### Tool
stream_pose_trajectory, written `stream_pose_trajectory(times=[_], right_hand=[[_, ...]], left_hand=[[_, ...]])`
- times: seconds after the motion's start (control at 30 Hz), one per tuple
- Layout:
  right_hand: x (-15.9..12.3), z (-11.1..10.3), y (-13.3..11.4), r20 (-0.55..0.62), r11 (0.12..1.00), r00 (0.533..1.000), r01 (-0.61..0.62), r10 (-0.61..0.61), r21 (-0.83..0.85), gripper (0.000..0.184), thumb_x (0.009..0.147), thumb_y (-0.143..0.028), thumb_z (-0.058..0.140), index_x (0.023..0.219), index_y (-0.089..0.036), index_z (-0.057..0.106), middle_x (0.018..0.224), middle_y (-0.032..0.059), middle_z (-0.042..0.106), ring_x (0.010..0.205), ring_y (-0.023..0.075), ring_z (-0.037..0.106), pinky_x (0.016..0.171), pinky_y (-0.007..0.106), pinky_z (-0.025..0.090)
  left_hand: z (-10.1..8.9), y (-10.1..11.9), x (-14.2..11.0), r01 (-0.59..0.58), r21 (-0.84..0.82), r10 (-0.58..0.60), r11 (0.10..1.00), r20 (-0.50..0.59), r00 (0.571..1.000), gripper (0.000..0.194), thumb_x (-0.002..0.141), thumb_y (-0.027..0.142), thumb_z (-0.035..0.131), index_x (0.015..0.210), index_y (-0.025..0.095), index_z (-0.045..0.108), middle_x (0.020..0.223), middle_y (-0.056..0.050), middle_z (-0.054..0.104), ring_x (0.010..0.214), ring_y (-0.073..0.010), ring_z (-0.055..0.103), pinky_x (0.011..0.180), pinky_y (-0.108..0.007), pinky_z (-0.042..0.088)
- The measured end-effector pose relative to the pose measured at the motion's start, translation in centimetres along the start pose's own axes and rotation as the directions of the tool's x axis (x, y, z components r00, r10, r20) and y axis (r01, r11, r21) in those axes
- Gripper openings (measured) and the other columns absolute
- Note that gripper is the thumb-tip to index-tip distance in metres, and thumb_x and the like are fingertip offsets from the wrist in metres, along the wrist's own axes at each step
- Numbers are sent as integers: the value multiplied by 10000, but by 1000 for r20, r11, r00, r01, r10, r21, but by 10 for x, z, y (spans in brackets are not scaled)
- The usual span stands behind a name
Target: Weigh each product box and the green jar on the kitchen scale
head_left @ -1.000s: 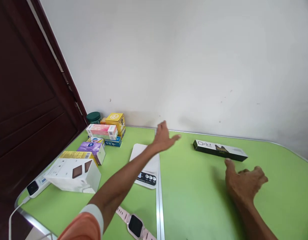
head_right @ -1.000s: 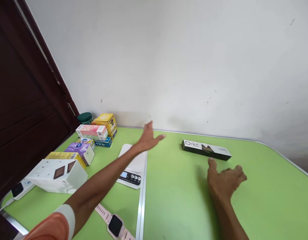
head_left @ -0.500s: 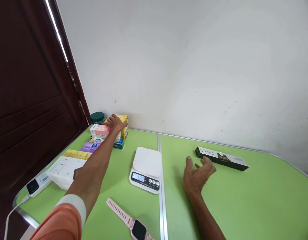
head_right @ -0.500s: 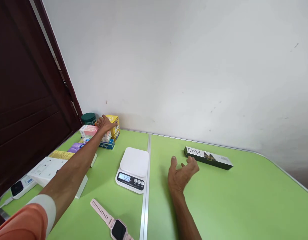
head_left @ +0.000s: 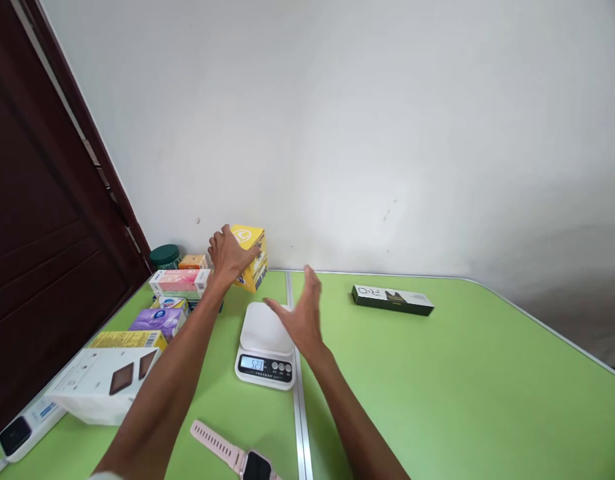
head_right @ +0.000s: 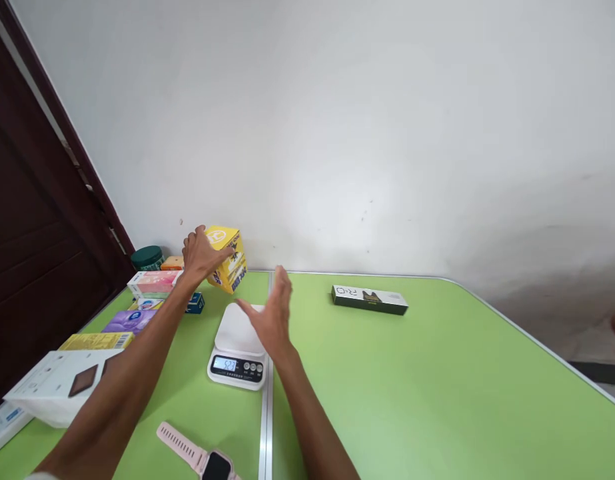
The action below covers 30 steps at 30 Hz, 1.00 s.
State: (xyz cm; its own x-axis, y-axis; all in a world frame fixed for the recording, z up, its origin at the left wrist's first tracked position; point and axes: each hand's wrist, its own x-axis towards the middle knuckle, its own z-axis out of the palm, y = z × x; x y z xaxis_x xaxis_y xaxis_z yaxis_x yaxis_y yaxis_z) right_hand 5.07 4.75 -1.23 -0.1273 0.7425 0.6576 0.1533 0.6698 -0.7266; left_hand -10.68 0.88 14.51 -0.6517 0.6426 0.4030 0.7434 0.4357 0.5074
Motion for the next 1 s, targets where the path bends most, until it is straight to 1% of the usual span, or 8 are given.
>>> stream_pose_trajectory(times=[0.1,0.23,0.3,0.4,0.5,0.6,0.83,1.0], right_hand=[[12,16,-26,88,999,996,-35,31,41,1257,711,-698,872,1661,-175,234,1645,276,383,1553,492,341,1238,732,326],[-1,-3,-42,80,993,993,-95,89,75,1153,677,-600,894,1602,-196,337,1505,234,543,1410,476,521,1169,703,429],[-12,-20,-45,66,983,989,-143,136,113,1075,679,-556,904,1559,-216,390,1479,197,577,1375,438,563,1161,635,471],[-24,-40,-48,117,955,969,-236,218,181,1028,662,-534,929,1521,-256,437,1472,150,609,1350,392,595,1130,579,516],[-29,-46,-45,207,934,949,-282,238,221,1011,667,-517,939,1523,-277,458,1484,129,614,1348,363,600,1138,580,504],[-29,-44,-40,294,924,930,-296,221,242,985,709,-526,920,1550,-299,459,1508,117,604,1373,349,585,1161,581,476],[-20,-32,-28,428,896,884,-332,187,294,1000,709,-551,919,1569,-288,481,1484,99,636,1373,327,578,1175,540,474],[-11,-23,-27,482,854,854,-390,194,346,1113,665,-535,946,1628,-308,435,1509,91,628,1361,322,596,1167,516,494]], left_hand=[[-13,18,-43,-76,-107,82,991,49,995,935,749,411,837,1532,130,410,1461,-255,578,1437,-448,497,1177,-542,395],[-23,13,-93,-161,-313,184,936,48,982,1034,719,401,877,1587,129,384,1500,-257,563,1497,-455,450,1241,-572,349],[-26,0,-110,-198,-493,265,847,69,962,1203,685,447,926,1659,161,280,1594,-244,492,1539,-439,415,1269,-563,336],[-24,-24,-127,-51,-740,286,670,194,939,1235,743,552,905,1704,247,192,1696,-206,396,1515,-399,482,1232,-522,423],[-15,-42,-134,77,-806,335,587,328,883,900,885,606,774,1619,240,402,1616,-191,525,1432,-370,579,1169,-497,496],[-6,-51,-136,83,-815,370,574,348,861,715,928,588,733,1512,221,541,1511,-175,633,1392,-355,614,1170,-493,503],[6,-66,-128,128,-840,342,528,347,873,751,869,531,805,1501,206,562,1547,-165,611,1450,-358,570,1222,-492,463],[11,-73,-125,66,-812,319,580,300,899,770,883,502,791,1550,218,531,1553,-161,608,1489,-352,533,1268,-500,412]])
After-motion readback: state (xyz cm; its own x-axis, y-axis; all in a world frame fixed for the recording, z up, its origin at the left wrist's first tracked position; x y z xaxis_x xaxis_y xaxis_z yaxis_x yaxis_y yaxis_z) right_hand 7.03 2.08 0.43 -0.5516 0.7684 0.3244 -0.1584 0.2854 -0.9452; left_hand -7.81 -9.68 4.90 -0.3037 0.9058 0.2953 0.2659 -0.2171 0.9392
